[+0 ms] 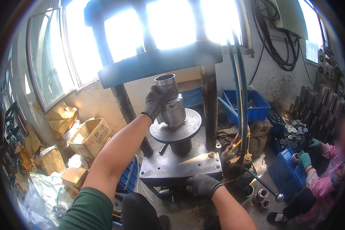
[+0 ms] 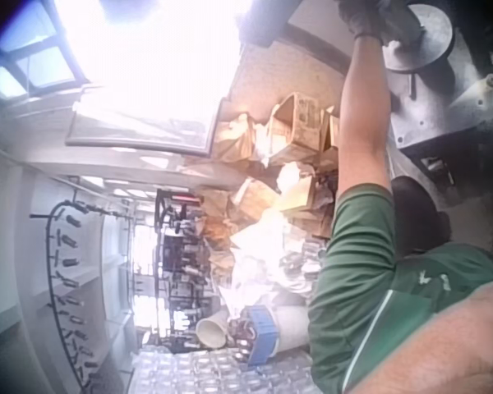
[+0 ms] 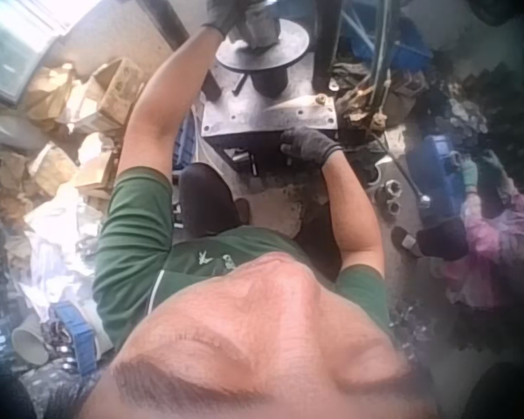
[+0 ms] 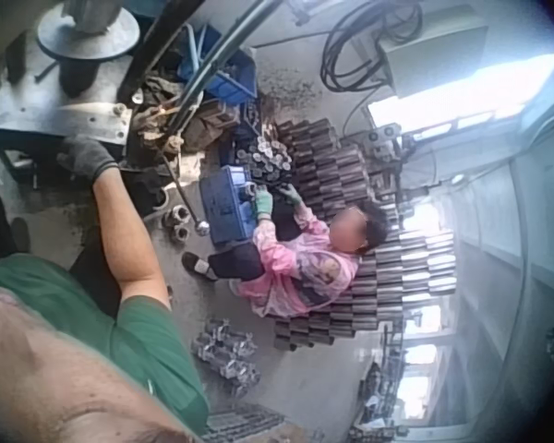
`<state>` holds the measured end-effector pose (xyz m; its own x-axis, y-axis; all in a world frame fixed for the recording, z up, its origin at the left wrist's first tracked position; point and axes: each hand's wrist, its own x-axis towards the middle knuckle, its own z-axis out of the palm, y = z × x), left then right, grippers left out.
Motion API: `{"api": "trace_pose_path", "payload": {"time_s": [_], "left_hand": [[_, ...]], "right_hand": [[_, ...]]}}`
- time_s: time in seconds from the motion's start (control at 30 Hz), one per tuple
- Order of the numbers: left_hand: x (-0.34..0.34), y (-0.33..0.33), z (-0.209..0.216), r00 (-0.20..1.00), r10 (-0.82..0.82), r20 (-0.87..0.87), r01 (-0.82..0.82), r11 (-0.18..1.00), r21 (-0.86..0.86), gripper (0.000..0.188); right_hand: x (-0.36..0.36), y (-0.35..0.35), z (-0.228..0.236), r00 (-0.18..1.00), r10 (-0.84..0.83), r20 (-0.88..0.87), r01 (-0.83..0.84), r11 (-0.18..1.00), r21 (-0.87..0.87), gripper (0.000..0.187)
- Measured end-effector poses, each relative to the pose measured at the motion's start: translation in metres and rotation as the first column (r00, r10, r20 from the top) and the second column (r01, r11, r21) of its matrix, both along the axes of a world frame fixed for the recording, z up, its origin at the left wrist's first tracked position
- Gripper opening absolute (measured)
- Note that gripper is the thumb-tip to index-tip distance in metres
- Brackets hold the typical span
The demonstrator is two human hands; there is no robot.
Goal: Assemble motor housings and internal components using a hydraulic press.
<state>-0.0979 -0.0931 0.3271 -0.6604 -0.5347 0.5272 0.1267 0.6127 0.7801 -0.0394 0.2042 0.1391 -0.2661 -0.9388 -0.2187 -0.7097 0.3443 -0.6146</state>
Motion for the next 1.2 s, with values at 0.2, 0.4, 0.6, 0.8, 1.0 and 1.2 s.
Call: {"api": "trace_pose_path", "payload": {"time_s": [0.2,0.4,0.6,0.8,1.0,1.2], "left_hand": [[-0.014,-0.021,-0.013,0.972,0.171,0.164,-0.128,0.962,-0.243,0.079],[0.011,0.013,0.002,0.981,0.094,0.169,-0.052,0.970,-0.237,0.080],[0.009,-0.007,-0.009,0.974,0.127,0.187,-0.091,0.978,-0.188,0.081],[0.038,0.019,0.011,0.941,0.180,0.289,-0.111,0.965,-0.237,0.094],[0.038,-0.001,-0.029,0.999,0.035,0.014,-0.035,0.998,-0.053,0.114],[0.023,0.011,-0.030,0.998,0.056,0.025,-0.055,0.997,-0.062,0.112]], "right_hand": [[-0.001,-0.005,-0.003,0.998,-0.009,0.060,0.008,1.000,0.016,0.039],[-0.029,-0.001,-0.043,0.997,-0.005,0.071,0.028,0.946,-0.323,0.033],[-0.068,-0.071,0.052,0.876,-0.017,0.482,0.465,0.296,-0.835,0.027],[-0.140,-0.137,0.186,0.894,-0.082,0.441,0.440,0.345,-0.829,0.042],[-0.117,-0.193,0.236,0.851,-0.135,0.508,0.511,0.435,-0.741,0.058],[-0.211,-0.206,0.204,0.728,0.032,0.685,0.591,0.478,-0.650,0.058]]}}
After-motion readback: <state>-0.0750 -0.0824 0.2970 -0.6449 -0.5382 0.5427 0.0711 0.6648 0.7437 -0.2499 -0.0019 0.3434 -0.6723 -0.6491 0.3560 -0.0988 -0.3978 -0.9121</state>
